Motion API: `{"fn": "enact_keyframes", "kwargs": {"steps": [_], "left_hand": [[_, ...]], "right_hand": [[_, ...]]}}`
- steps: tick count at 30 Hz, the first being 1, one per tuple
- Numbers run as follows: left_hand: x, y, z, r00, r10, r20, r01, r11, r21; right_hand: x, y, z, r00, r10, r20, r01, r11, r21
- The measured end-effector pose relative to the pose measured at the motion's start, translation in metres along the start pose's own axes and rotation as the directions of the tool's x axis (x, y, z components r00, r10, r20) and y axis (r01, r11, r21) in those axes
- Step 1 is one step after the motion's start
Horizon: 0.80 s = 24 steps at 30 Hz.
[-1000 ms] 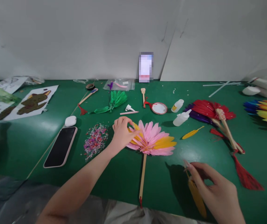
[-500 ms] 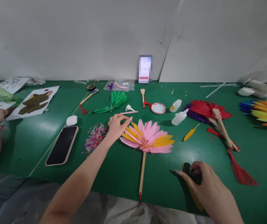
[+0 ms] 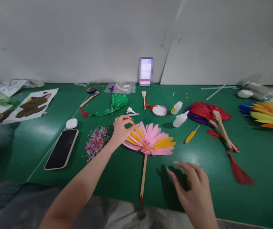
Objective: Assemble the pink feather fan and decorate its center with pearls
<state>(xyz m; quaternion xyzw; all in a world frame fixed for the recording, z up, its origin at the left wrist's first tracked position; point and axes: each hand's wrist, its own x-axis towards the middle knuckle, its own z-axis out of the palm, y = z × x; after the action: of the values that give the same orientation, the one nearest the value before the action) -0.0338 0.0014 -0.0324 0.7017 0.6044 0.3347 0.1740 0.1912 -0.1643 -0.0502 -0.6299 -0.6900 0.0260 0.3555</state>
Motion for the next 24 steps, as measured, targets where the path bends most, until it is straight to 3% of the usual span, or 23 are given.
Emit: {"fn": "enact_keyframes", "kwargs": {"steps": [4,10,16,24], "left_hand": [[0.001,0.001,0.000,1.000,0.017,0.017,-0.017,0.999,-0.031],[0.001,0.000,0.002,0.998,-0.009,0.068,0.013,0.998,-0.054],[0.002,-0.003,0.002,0.998,-0.010,0.066,0.011,1.000,-0.018],[0.002,-0.008,0.001,0.993,0.013,-0.114,-0.017,0.999,-0.035]], "right_hand": [[0.001,0.017,-0.005,0.992,0.126,0.005,-0.124,0.984,-0.130],[-0.008,0.032,-0.007,0.975,0.204,0.087,-0.180,0.957,-0.226],[-0.008,0.033,-0.009,0.980,0.129,0.153,-0.075,0.945,-0.318],[-0.008,0.038,-0.009,0.982,0.020,0.190,0.055,0.924,-0.379]]}}
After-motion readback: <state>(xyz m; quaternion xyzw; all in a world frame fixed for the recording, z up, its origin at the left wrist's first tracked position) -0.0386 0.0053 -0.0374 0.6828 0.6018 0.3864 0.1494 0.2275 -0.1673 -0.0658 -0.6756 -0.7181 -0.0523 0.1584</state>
